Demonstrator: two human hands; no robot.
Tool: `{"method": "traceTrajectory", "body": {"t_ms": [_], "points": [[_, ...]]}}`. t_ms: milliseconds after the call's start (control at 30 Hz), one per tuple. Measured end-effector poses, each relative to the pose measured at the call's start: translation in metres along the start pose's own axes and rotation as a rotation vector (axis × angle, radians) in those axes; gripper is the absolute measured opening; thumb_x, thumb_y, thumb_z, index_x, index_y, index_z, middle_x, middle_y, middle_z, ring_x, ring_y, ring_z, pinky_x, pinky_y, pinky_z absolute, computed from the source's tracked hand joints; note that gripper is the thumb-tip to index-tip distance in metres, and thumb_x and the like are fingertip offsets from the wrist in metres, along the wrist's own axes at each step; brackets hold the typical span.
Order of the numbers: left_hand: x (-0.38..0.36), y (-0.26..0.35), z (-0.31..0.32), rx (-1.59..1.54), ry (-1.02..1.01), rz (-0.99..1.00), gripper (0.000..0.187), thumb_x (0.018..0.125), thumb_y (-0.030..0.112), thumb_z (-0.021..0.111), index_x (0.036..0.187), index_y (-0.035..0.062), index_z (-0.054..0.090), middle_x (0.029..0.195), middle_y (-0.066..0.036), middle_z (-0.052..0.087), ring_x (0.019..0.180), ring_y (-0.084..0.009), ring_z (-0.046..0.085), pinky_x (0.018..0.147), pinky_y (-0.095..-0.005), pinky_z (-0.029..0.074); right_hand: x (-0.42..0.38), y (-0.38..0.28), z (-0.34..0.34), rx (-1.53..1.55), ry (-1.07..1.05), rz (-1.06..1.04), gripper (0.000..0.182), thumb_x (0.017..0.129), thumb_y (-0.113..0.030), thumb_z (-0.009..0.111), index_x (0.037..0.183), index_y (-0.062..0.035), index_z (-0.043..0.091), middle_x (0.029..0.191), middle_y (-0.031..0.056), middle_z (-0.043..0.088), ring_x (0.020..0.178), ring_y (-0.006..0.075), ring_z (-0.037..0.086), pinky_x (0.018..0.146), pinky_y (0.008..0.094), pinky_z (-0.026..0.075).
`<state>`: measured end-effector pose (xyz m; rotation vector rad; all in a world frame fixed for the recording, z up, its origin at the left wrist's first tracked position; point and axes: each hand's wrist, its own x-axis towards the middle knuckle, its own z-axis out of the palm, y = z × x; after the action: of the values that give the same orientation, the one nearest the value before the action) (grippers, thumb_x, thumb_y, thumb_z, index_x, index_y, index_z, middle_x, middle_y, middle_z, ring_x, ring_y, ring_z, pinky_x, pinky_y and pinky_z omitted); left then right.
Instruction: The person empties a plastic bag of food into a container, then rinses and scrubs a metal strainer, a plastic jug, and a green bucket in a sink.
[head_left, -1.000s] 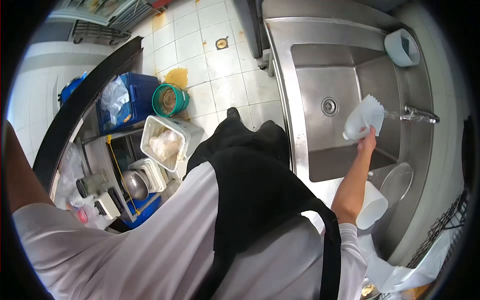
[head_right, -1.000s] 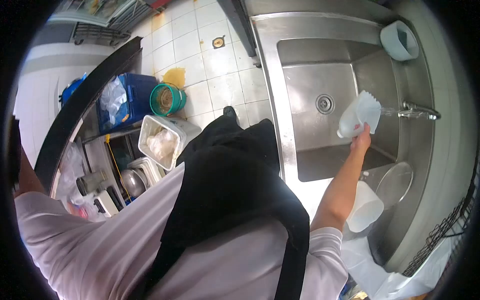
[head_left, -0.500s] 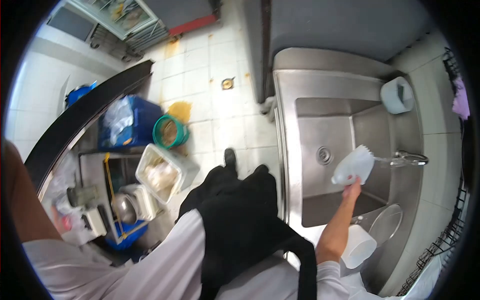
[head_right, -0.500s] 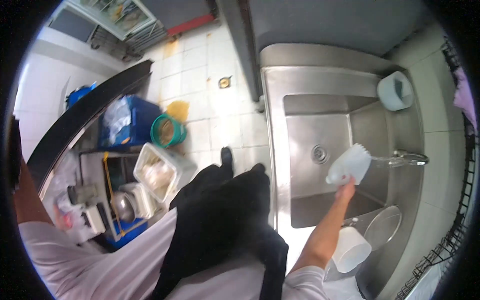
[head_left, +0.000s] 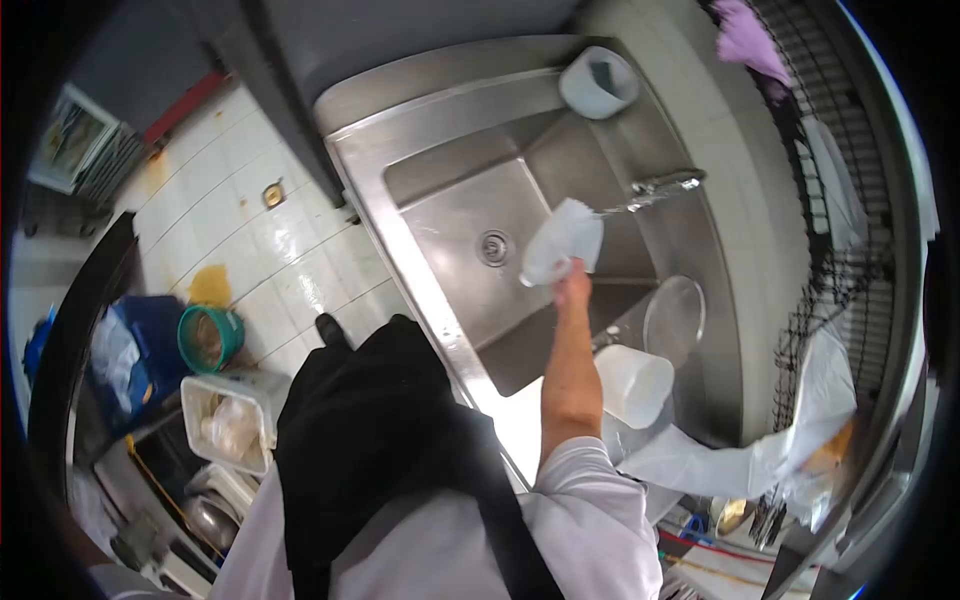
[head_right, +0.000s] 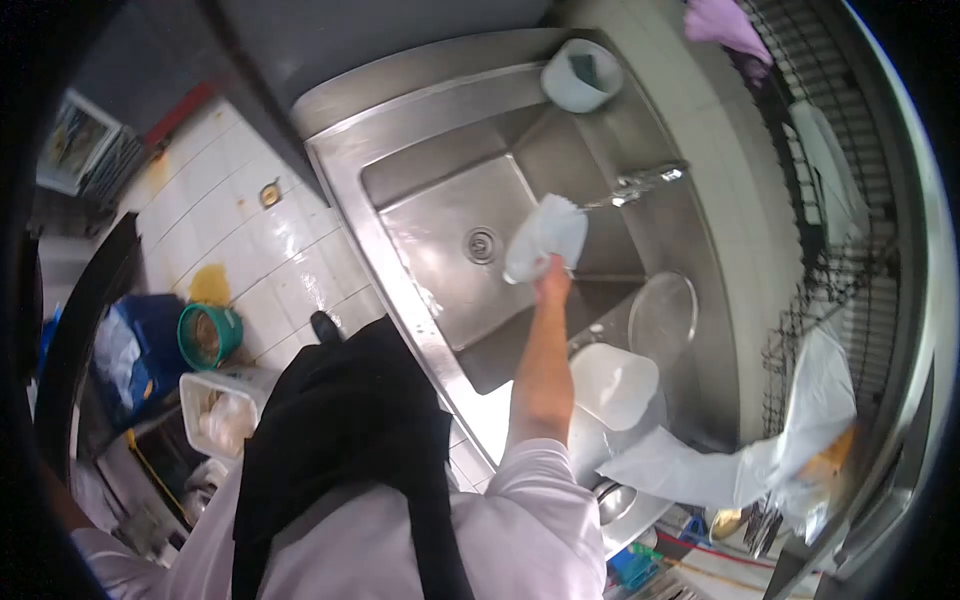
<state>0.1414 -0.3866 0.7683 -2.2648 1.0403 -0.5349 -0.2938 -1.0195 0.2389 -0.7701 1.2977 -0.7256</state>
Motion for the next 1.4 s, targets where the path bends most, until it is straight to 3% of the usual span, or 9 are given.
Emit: {"method": "traceTrajectory", "body": {"t_ms": [267, 367, 400, 433, 567, 700, 800, 1333, 1400], "points": [[0.052, 0.069, -0.048, -0.280, 0.659, -0.232, 0.027, 0.088, 0.017, 0.062, 0.111, 0.0045, 0.065, 0.107, -0.006, 0.065, 0.096, -0.0171, 0.058, 0.082, -0.0265, 0.047, -0.027, -0.029, 0.017, -0.180, -0.016, 0.063, 0.026, 0.085, -0.036, 0.054, 0.096, -0.0133, 0.058, 0.080, 0.0019, 0.060, 0.076, 0.0150, 0.058, 0.072, 0.0349, 0.044], [0.040, 0.176, 0.075, -1.409, 0.044, -0.440, 0.036, 0.090, 0.022, 0.062, 0.123, 0.0087, 0.060, 0.104, 0.000, 0.061, 0.083, -0.0061, 0.051, 0.070, -0.0246, 0.042, -0.020, -0.024, 0.012, -0.086, -0.003, 0.105, 0.027, 0.087, -0.036, 0.053, 0.097, -0.0119, 0.058, 0.079, 0.0020, 0.060, 0.075, 0.0149, 0.058, 0.072, 0.0351, 0.045], [0.030, 0.203, 0.084, -1.463, -0.250, -0.483, 0.036, 0.089, 0.017, 0.062, 0.122, 0.0062, 0.059, 0.102, -0.002, 0.061, 0.080, -0.0056, 0.051, 0.069, -0.0245, 0.043, -0.020, -0.029, 0.016, -0.069, 0.022, 0.108, 0.027, 0.088, -0.036, 0.052, 0.097, -0.0114, 0.057, 0.079, 0.0022, 0.060, 0.075, 0.0149, 0.058, 0.071, 0.0349, 0.045], [0.005, 0.230, 0.131, -1.343, -0.198, -0.426, 0.037, 0.087, 0.012, 0.061, 0.124, 0.0055, 0.057, 0.108, -0.008, 0.061, 0.099, -0.0190, 0.058, 0.082, -0.0310, 0.047, -0.022, -0.031, 0.017, -0.055, 0.050, 0.114, 0.027, 0.089, -0.036, 0.052, 0.097, -0.0108, 0.057, 0.079, 0.0025, 0.060, 0.075, 0.0150, 0.057, 0.071, 0.0347, 0.046], [-0.099, 0.285, 0.235, -1.037, -0.407, -0.287, 0.043, 0.077, 0.008, 0.067, 0.119, 0.0012, 0.058, 0.103, -0.019, 0.065, 0.092, -0.0396, 0.063, 0.081, -0.0421, 0.049, -0.026, -0.039, 0.017, -0.018, -0.049, 0.074, 0.027, 0.091, -0.035, 0.051, 0.098, -0.0091, 0.057, 0.078, 0.0029, 0.059, 0.073, 0.0153, 0.058, 0.069, 0.0326, 0.046], [-0.217, 0.303, 0.306, -1.104, -0.693, -0.436, 0.038, 0.079, 0.015, 0.068, 0.112, 0.0008, 0.059, 0.091, -0.016, 0.066, 0.077, -0.0333, 0.064, 0.069, -0.0426, 0.050, -0.028, -0.045, 0.020, -0.087, 0.012, 0.057, 0.025, 0.089, -0.031, 0.054, 0.097, -0.0079, 0.058, 0.076, 0.0028, 0.059, 0.068, 0.0141, 0.056, 0.064, 0.0310, 0.046], [-0.252, 0.303, 0.310, -1.378, -1.157, -1.038, 0.027, 0.081, 0.016, 0.066, 0.104, 0.0047, 0.059, 0.083, -0.010, 0.062, 0.063, -0.0228, 0.061, 0.051, -0.0379, 0.048, -0.028, -0.048, 0.022, -0.026, 0.010, 0.087, 0.024, 0.088, -0.029, 0.056, 0.097, -0.0066, 0.058, 0.077, 0.0040, 0.059, 0.066, 0.0138, 0.055, 0.062, 0.0317, 0.046], [-0.309, 0.313, 0.290, -1.560, -1.076, -1.280, 0.024, 0.083, 0.018, 0.063, 0.105, 0.0081, 0.059, 0.084, -0.006, 0.059, 0.060, -0.0161, 0.059, 0.046, -0.0292, 0.045, -0.056, -0.056, 0.009, -0.269, -0.152, -0.044, 0.025, 0.090, -0.031, 0.055, 0.094, -0.0071, 0.058, 0.074, 0.0064, 0.060, 0.068, 0.0172, 0.053, 0.064, 0.0300, 0.041], [-0.356, 0.321, 0.326, -1.534, -0.980, -1.125, 0.029, 0.081, 0.016, 0.067, 0.106, 0.0021, 0.060, 0.086, -0.011, 0.062, 0.062, -0.0205, 0.061, 0.050, -0.0352, 0.050, -0.075, -0.063, 0.001, -0.444, -0.133, -0.178, 0.032, 0.089, -0.024, 0.060, 0.113, -0.0023, 0.059, 0.104, 0.0106, 0.062, 0.092, 0.0220, 0.058, 0.078, 0.0326, 0.047]]}}
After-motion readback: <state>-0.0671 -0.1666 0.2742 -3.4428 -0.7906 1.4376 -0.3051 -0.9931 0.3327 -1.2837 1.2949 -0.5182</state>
